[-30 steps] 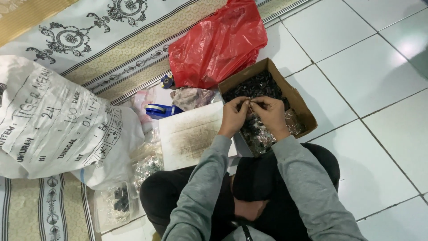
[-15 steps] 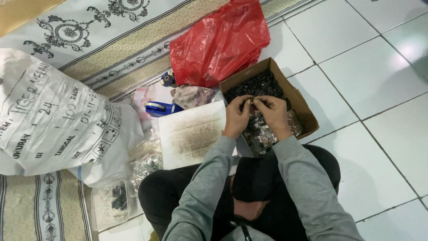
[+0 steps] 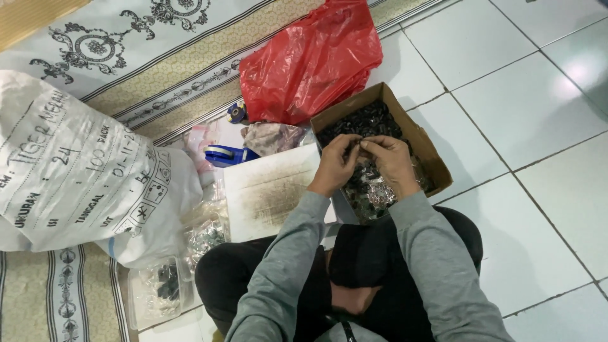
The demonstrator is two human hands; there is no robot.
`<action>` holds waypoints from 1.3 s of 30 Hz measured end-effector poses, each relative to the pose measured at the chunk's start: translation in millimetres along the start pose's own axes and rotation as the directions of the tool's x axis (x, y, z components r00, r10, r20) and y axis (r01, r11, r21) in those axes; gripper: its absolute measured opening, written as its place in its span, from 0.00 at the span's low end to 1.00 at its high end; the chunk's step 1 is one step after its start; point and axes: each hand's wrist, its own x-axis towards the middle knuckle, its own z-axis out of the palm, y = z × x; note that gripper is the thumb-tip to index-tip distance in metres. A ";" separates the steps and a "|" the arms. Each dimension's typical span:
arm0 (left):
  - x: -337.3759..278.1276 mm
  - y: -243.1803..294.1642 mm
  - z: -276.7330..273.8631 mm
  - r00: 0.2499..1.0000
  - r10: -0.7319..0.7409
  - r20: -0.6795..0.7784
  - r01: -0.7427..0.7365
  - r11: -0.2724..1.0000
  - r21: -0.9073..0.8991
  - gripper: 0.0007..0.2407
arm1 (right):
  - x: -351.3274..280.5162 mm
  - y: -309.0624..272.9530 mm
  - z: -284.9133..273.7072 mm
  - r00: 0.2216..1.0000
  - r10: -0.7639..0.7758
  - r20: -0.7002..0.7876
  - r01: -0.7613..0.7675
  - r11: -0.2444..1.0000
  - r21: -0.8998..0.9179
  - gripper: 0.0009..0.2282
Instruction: Sorting small black metal or plastic fasteners by placing them onto a template board and then into plastic bags.
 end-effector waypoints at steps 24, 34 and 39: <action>-0.8 -32.9 13.7 0.992 -0.024 -0.126 0.015 0.997 -0.070 0.08 | -0.9 -2.4 8.6 0.999 -0.033 -0.009 0.032 0.997 -0.072 0.03; 0.6 -63.4 22.8 0.983 -0.181 -0.034 0.175 0.976 -0.129 0.08 | 18.7 13.6 -11.3 0.971 0.238 0.009 -0.238 0.967 0.093 0.08; -5.1 -78.2 30.9 0.978 -0.199 -0.055 0.184 0.960 -0.210 0.08 | 25.0 19.3 -12.3 0.962 0.274 0.001 -0.273 0.958 0.087 0.07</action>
